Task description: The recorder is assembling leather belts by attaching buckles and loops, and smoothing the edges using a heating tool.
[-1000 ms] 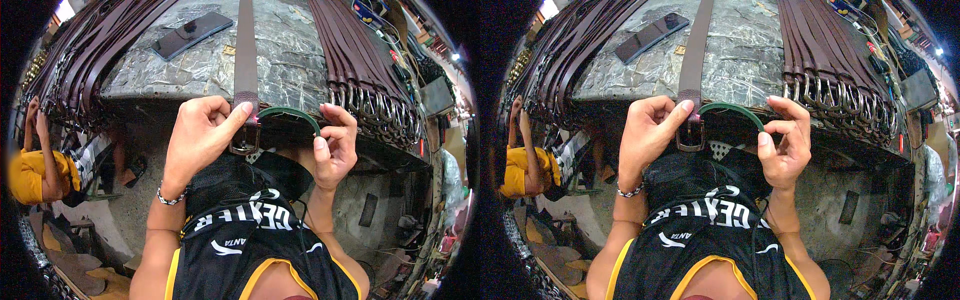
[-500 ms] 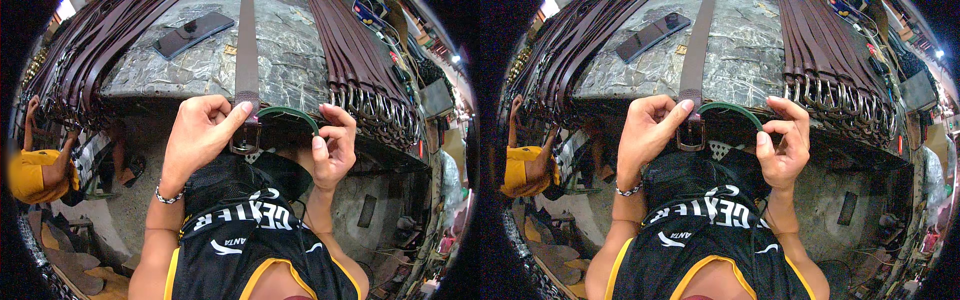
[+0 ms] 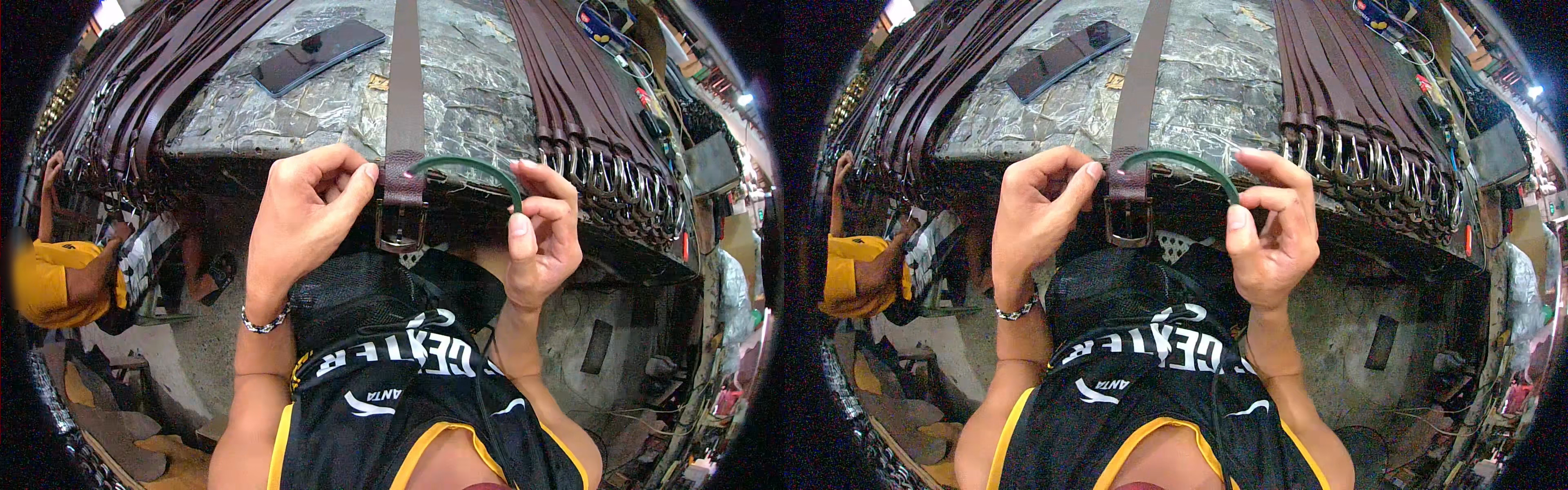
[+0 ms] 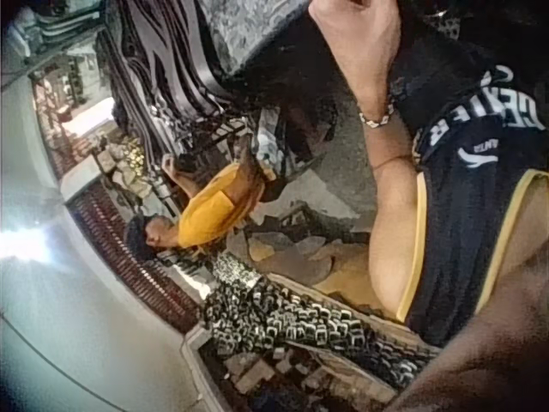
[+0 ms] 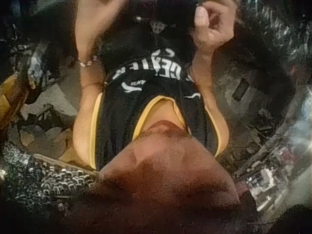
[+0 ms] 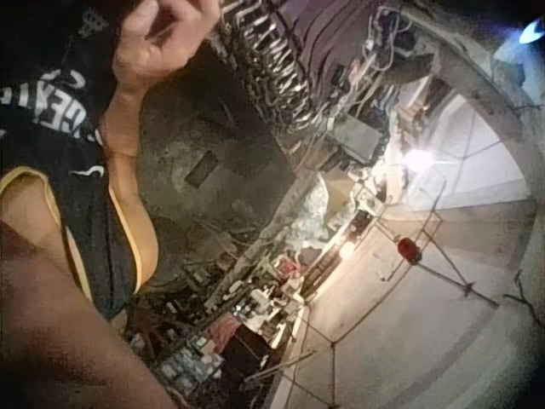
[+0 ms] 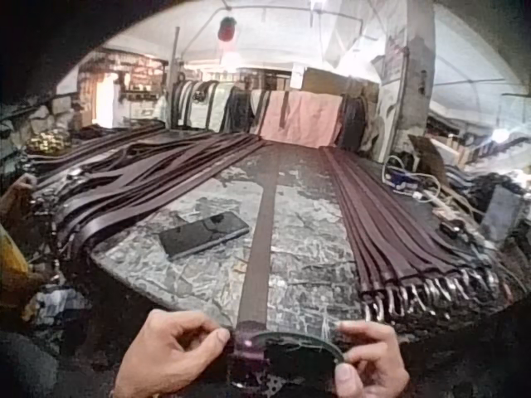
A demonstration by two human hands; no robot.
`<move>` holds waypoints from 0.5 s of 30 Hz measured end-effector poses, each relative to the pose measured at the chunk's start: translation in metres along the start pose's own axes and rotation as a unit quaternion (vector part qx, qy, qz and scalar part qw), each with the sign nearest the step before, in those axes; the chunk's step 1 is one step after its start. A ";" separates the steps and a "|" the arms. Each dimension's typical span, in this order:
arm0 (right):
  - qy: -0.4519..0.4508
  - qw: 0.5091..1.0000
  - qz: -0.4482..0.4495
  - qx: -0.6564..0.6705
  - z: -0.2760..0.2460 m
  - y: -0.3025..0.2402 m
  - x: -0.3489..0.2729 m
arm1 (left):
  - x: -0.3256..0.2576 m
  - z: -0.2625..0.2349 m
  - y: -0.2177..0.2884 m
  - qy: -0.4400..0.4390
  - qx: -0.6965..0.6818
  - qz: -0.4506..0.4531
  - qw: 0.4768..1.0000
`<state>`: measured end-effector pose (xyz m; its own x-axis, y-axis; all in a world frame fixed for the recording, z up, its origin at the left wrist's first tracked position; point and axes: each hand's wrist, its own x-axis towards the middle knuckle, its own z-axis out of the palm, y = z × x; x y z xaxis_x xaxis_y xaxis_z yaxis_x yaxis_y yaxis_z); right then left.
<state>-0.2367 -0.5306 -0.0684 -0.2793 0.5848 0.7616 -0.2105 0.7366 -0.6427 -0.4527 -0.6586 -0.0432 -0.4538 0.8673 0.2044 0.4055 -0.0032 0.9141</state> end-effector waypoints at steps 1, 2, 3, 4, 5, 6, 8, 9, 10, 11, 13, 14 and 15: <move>-0.003 1.000 -0.005 0.006 0.004 0.000 0.003 | 0.000 -0.001 0.000 0.001 0.000 0.000 1.000; -0.008 1.000 -0.012 -0.003 0.007 0.001 0.006 | -0.001 -0.002 0.000 0.003 -0.006 -0.006 1.000; -0.008 1.000 -0.013 -0.003 0.010 0.001 0.007 | -0.001 -0.002 -0.001 0.006 -0.012 -0.012 1.000; -0.012 1.000 -0.009 -0.017 0.012 0.003 0.007 | -0.001 -0.003 -0.001 0.007 -0.012 -0.013 1.000; -0.016 0.999 -0.006 -0.030 0.015 0.004 0.007 | -0.001 -0.004 -0.002 0.010 -0.012 -0.011 1.000; -0.013 1.000 -0.005 -0.020 0.017 0.005 0.006 | -0.001 -0.005 -0.002 0.013 -0.013 -0.008 1.000; -0.014 0.999 -0.005 -0.035 0.018 0.003 0.005 | -0.002 -0.007 -0.001 0.011 -0.007 -0.009 1.000; -0.015 0.999 -0.006 -0.050 0.018 0.003 0.005 | -0.002 -0.008 -0.001 0.009 -0.001 -0.009 1.000; -0.015 0.999 -0.007 -0.049 0.018 0.003 0.005 | -0.002 -0.008 -0.001 0.010 -0.001 -0.009 1.000; -0.015 0.999 -0.007 -0.050 0.018 0.004 0.005 | -0.002 -0.008 -0.002 0.008 0.008 0.001 1.000; -0.014 0.999 -0.008 -0.049 0.017 0.005 0.005 | -0.002 -0.009 -0.001 0.007 0.018 0.011 1.000; -0.015 0.998 -0.009 -0.053 0.017 0.005 0.005 | -0.001 -0.009 0.001 0.003 0.022 0.008 1.000; -0.016 0.998 -0.009 -0.057 0.016 0.005 0.006 | -0.001 -0.009 0.001 -0.001 0.026 0.006 1.000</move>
<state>-0.2546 -0.5292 -0.0686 -0.3073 0.5608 0.7688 -0.1091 0.7818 -0.6139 -0.4591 -0.6640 -0.0389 -0.4480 0.8681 0.2139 0.4505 0.0126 0.8927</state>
